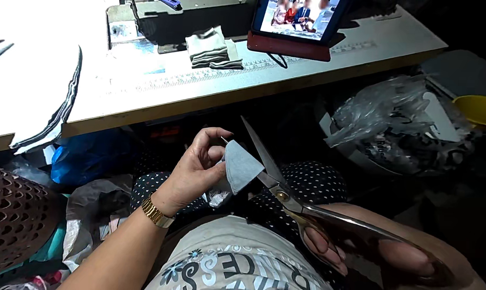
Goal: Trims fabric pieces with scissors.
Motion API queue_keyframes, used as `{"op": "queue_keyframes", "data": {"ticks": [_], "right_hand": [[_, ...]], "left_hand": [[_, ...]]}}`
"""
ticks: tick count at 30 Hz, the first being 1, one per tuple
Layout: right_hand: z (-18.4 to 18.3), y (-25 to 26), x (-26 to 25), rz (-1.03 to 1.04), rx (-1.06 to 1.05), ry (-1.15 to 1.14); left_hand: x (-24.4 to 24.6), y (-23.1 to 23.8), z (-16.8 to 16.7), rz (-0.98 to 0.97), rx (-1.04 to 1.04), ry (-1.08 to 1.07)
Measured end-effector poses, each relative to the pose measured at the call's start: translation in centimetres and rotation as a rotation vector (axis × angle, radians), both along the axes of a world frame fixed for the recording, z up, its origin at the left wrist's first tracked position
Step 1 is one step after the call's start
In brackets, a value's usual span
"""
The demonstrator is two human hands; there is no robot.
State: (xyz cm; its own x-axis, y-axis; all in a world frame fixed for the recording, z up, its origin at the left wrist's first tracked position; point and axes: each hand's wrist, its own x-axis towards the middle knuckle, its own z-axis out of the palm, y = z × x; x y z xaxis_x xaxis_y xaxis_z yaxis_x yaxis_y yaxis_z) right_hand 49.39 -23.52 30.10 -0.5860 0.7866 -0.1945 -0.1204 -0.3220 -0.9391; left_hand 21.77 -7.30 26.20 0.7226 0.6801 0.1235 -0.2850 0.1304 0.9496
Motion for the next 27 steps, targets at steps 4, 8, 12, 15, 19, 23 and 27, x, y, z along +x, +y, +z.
{"op": "queue_keyframes", "data": {"ticks": [4, 8, 12, 15, 19, 23, 27], "right_hand": [[-1.1, -0.4, 0.0, 0.052, -0.003, 0.074], [-2.1, -1.3, -0.4, 0.004, -0.043, 0.181], [-2.4, -1.3, -0.3, 0.008, -0.033, 0.212], [-2.2, -1.1, -0.4, -0.022, -0.047, 0.237], [-2.2, -0.8, -0.2, -0.035, -0.063, 0.237], [-1.9, -0.6, -0.4, -0.053, -0.062, 0.230], [-1.5, -0.5, -0.7, -0.067, -0.075, 0.252]], "left_hand": [[-0.2, 0.2, -0.3, -0.019, -0.105, -0.096], [-0.5, 0.7, 0.0, -0.058, -0.104, -0.158], [-0.8, 1.0, 0.0, -0.087, -0.097, -0.152], [-1.0, 0.8, 0.4, -0.100, -0.131, -0.126], [-1.2, 0.8, 0.4, -0.074, -0.068, -0.111], [-1.1, 0.6, 0.4, -0.021, -0.053, -0.162], [-0.9, 0.2, 0.5, 0.061, -0.100, -0.222]]}}
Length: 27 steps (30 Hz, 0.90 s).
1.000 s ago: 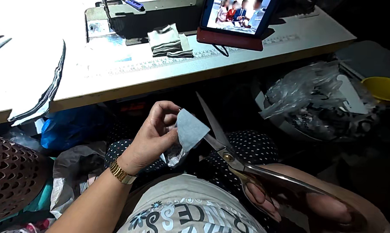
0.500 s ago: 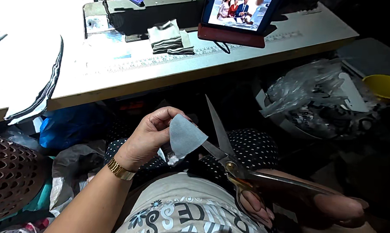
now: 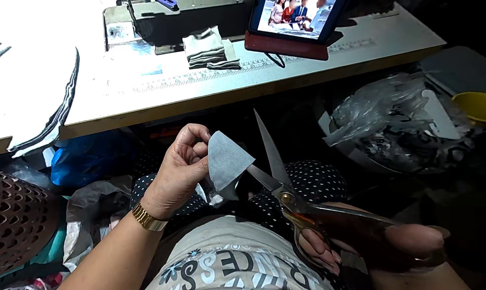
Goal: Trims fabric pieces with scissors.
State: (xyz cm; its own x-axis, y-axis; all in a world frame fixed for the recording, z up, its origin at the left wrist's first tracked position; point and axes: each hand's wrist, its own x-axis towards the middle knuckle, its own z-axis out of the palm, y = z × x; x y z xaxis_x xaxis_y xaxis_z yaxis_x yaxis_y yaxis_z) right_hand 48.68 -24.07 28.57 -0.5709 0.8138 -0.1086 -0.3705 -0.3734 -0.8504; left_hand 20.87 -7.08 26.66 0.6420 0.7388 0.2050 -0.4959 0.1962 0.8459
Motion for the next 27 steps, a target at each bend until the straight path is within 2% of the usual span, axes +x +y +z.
{"op": "queue_keyframes", "data": {"ticks": [7, 13, 19, 24, 27], "right_hand": [[-0.1, 0.1, -0.1, 0.013, -0.012, 0.052], [0.2, 0.3, 0.0, 0.025, 0.006, 0.047], [0.2, 0.1, -0.2, 0.006, 0.046, 0.027], [0.2, -0.1, 0.0, -0.003, 0.105, -0.072], [0.1, -0.1, 0.3, 0.018, 0.105, -0.085]], "left_hand": [[0.2, -0.3, -0.1, 0.071, -0.074, -0.006], [0.0, 0.1, -0.3, 0.028, 0.023, -0.096], [-0.6, -0.2, 0.4, 0.019, -0.036, 0.002], [-0.9, -0.2, 0.6, -0.065, -0.051, -0.051], [-0.5, -0.4, 1.1, 0.017, -0.013, 0.057]]}}
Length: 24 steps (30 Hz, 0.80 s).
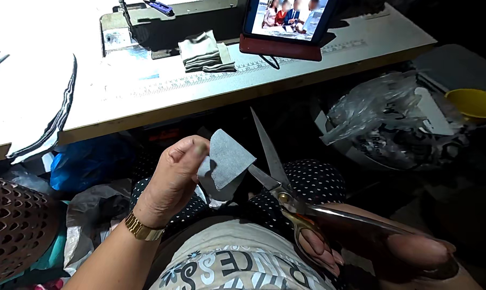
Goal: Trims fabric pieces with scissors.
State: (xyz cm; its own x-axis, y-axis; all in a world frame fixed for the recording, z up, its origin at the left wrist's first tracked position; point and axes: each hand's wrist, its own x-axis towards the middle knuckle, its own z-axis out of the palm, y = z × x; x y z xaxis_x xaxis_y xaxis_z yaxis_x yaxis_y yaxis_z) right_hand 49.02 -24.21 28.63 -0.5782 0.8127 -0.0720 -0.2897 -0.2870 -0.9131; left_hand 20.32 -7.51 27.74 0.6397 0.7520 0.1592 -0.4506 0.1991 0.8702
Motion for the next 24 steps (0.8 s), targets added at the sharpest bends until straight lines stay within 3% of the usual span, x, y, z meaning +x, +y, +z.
{"op": "queue_keyframes", "data": {"ticks": [9, 13, 18, 24], "right_hand": [[0.4, -0.1, -0.7, -0.033, -0.066, 0.058], [0.5, 0.3, -0.6, -0.026, -0.053, 0.050], [0.3, 0.5, -0.3, -0.016, -0.016, -0.038], [-0.1, 0.6, -0.9, -0.028, -0.040, 0.024]], "left_hand": [[-0.2, -0.3, 0.5, -0.066, 0.098, 0.074], [0.2, -0.5, 0.0, 0.018, 0.153, 0.196], [0.5, -0.6, 0.2, 0.068, 0.175, 0.169], [0.7, -0.7, 0.4, 0.073, 0.173, 0.131]]}}
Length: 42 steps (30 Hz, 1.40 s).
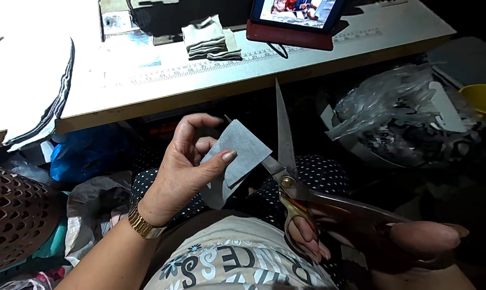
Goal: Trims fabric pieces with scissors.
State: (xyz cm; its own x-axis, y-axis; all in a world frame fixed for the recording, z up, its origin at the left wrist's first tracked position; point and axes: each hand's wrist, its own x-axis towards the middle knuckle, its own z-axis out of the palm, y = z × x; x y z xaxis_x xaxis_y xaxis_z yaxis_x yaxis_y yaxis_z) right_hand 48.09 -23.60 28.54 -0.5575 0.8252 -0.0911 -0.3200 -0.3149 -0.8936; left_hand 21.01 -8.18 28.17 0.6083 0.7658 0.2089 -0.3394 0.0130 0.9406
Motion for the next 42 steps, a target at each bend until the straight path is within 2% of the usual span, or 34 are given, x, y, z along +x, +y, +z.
{"op": "queue_keyframes", "data": {"ticks": [5, 9, 12, 18, 22, 25, 29, 33, 38, 42], "right_hand": [[0.0, 0.4, -0.3, 0.023, 0.004, -0.001], [-0.5, 1.0, -0.4, 0.070, -0.024, 0.096], [-1.0, 1.4, -0.6, 0.072, -0.007, 0.125], [-1.2, 1.4, -1.3, 0.040, -0.010, 0.002], [-2.0, 1.2, -1.3, 0.064, 0.028, -0.020], [-2.3, 0.9, -1.6, 0.073, -0.002, 0.062], [-3.0, 0.8, -1.8, 0.091, 0.015, 0.131], [-3.3, 0.4, -2.3, 0.021, 0.024, 0.170], [-2.4, -0.4, -2.6, -0.123, -0.019, 0.008], [-2.1, -0.6, -2.8, -0.148, -0.011, -0.062]], "left_hand": [[-0.2, 0.3, 0.2, -0.062, 0.054, -0.007], [-0.3, 0.4, 0.4, -0.074, 0.072, -0.008], [-0.3, 0.4, 0.6, -0.074, -0.019, 0.074], [-0.8, 1.5, -0.2, -0.185, -0.184, 0.164], [-1.0, 2.4, -1.3, -0.268, -0.136, 0.196], [-1.1, 2.3, -1.3, -0.330, -0.089, 0.186], [-1.0, 1.8, -0.7, -0.334, -0.035, 0.188], [-1.0, 2.1, -0.6, -0.318, 0.032, 0.214], [-1.2, 3.1, -0.8, -0.275, 0.122, 0.262], [-1.3, 4.1, -1.5, -0.282, 0.179, 0.283]]}}
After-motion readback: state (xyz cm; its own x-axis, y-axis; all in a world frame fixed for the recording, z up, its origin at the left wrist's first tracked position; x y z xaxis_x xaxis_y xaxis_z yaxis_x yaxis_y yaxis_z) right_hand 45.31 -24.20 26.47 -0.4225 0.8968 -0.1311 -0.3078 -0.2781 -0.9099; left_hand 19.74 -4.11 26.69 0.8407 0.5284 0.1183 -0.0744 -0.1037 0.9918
